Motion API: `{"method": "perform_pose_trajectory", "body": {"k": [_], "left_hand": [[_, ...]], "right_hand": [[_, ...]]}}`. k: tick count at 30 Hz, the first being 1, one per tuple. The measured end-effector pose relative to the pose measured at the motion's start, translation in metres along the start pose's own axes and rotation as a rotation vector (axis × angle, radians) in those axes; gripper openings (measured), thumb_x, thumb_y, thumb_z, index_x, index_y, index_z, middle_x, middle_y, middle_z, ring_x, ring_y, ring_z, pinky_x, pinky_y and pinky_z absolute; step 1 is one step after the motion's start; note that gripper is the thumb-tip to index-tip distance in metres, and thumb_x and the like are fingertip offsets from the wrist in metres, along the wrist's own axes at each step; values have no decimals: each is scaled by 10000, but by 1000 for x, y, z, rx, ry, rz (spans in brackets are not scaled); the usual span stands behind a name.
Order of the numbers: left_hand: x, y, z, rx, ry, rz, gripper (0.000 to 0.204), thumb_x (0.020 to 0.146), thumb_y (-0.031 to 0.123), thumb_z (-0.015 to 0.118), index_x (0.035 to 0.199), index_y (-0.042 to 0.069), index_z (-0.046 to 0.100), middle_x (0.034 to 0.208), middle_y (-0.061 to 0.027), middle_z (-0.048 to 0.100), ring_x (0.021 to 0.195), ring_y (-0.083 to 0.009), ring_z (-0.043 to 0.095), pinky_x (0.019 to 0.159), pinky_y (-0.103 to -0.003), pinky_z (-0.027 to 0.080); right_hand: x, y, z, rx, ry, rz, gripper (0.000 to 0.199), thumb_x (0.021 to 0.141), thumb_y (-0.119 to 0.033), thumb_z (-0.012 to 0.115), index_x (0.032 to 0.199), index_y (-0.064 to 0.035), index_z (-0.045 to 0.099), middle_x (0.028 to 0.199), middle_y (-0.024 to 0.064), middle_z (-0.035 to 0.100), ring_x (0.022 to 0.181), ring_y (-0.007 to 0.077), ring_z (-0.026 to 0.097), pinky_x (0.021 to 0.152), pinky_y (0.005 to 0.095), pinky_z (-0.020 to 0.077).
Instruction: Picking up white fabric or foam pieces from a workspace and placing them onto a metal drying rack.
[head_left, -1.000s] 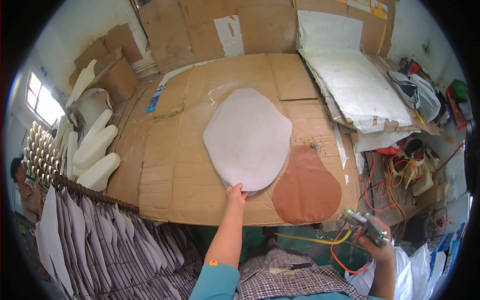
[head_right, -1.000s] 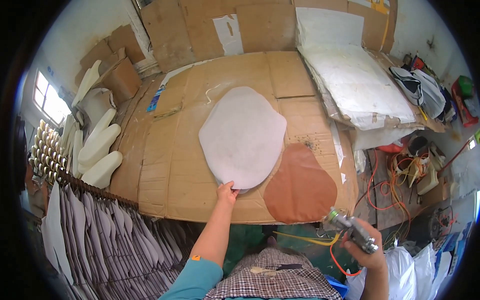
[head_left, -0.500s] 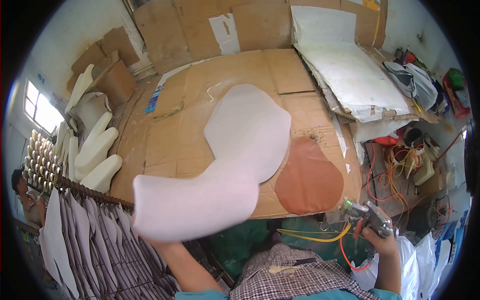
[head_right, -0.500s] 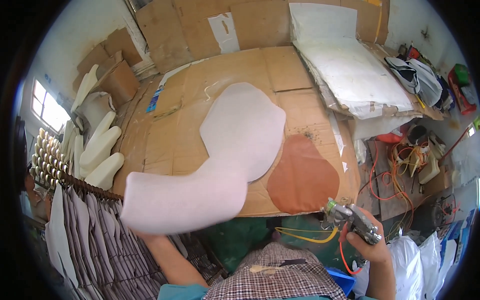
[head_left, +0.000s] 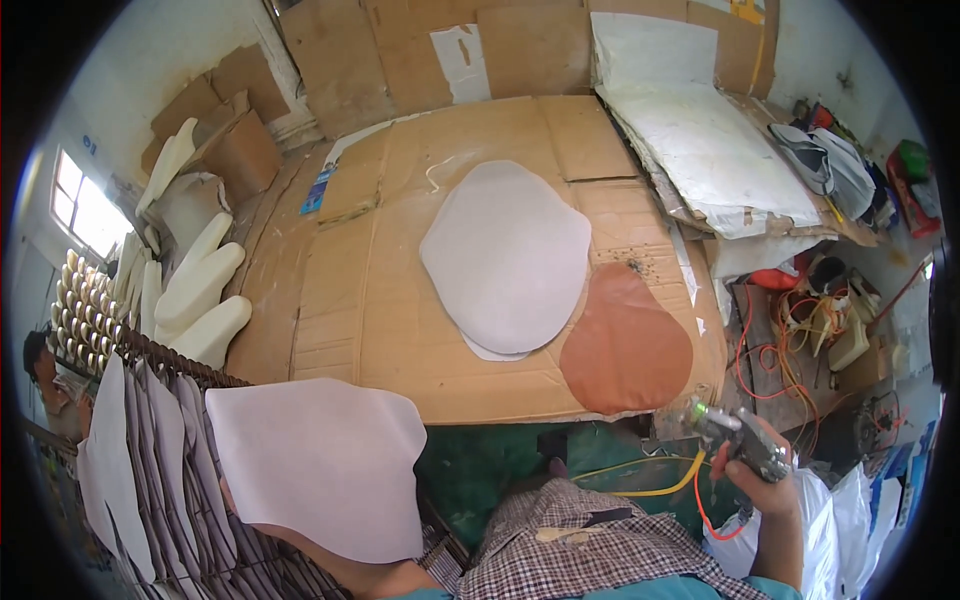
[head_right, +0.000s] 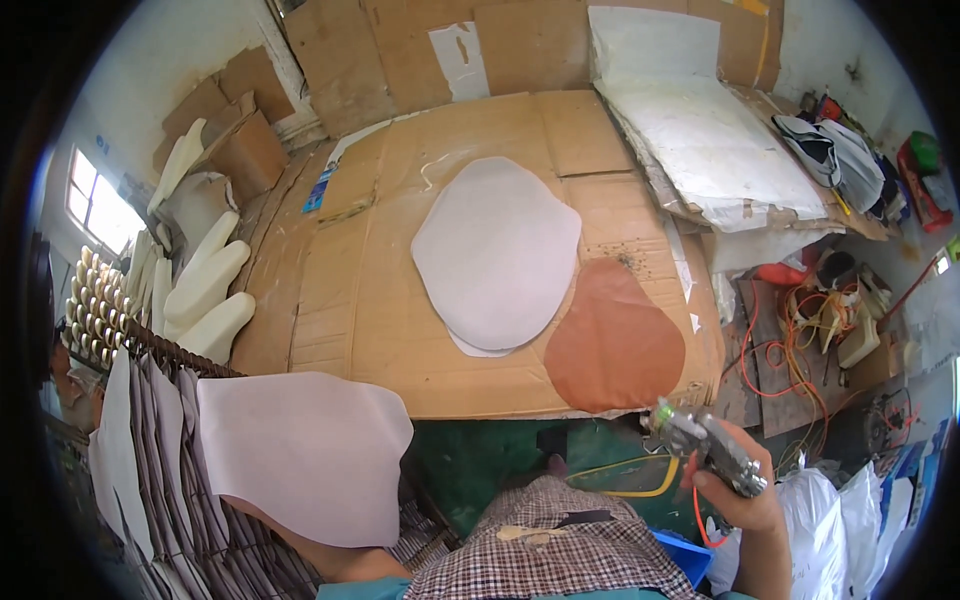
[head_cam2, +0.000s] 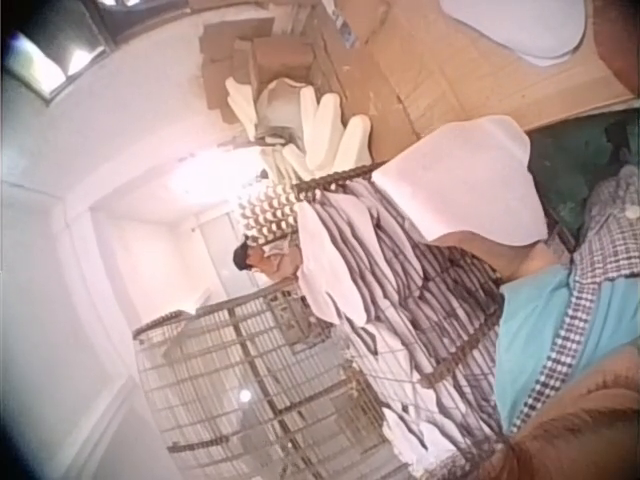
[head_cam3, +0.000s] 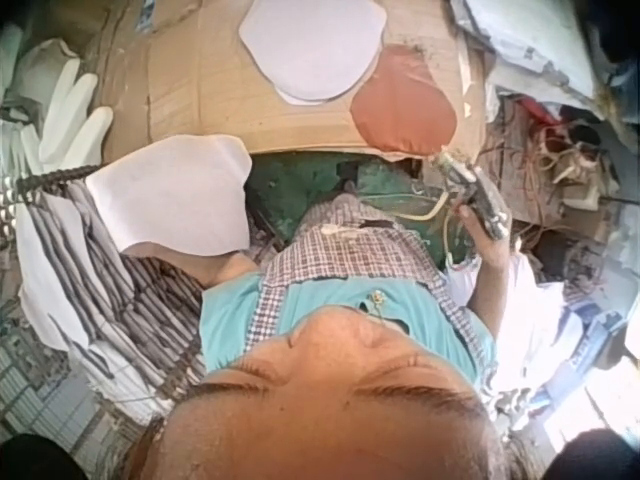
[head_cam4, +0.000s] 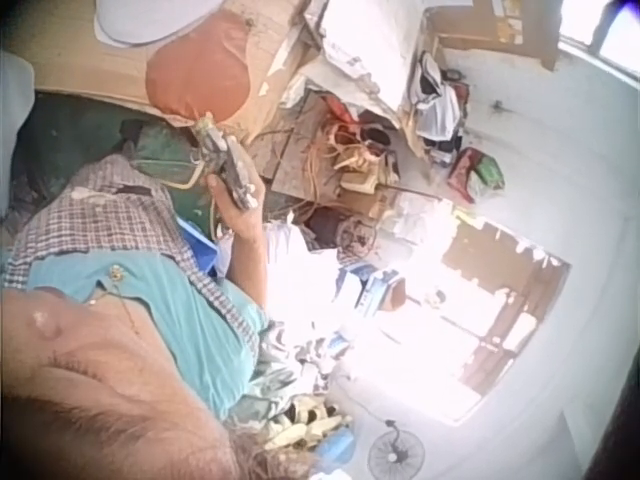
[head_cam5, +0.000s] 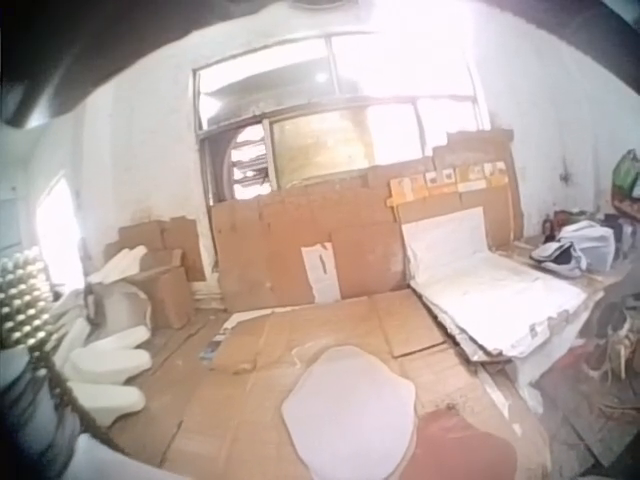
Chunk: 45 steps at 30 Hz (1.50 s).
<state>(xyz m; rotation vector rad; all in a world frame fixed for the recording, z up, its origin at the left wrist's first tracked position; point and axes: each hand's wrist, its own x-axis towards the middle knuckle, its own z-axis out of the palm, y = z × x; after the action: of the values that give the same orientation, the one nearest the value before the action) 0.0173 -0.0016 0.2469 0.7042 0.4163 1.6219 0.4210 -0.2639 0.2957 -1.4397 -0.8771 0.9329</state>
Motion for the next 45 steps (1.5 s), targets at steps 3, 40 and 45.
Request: {"method": "perform_pose_trajectory", "body": {"k": [3, 40, 45], "left_hand": [[-2, 4, -3, 13, 10, 9, 462, 876, 303, 369, 1180, -33, 454, 1162, -212, 514, 1020, -316, 545, 845, -450, 464], [-27, 30, -18, 241, 221, 168, 435, 882, 299, 371, 1146, -31, 473, 1106, -210, 541, 936, -291, 587, 747, -416, 514], [-30, 33, -23, 276, 250, 198, 431, 883, 298, 372, 1141, -31, 476, 1099, -210, 544, 924, -287, 593, 734, -411, 521]], "right_hand": [[10, 1, 9, 16, 84, -7, 529, 742, -85, 653, 1206, 22, 424, 775, 64, 579, 672, 151, 582, 617, 277, 488], [-26, -7, 3, -66, 130, 10, 541, 704, -72, 658, 1185, 42, 440, 754, 76, 588, 676, 155, 582, 647, 291, 488], [-33, -2, -12, -88, 160, 57, 564, 707, -92, 677, 1198, 29, 428, 751, 75, 589, 665, 157, 583, 629, 291, 494]]}}
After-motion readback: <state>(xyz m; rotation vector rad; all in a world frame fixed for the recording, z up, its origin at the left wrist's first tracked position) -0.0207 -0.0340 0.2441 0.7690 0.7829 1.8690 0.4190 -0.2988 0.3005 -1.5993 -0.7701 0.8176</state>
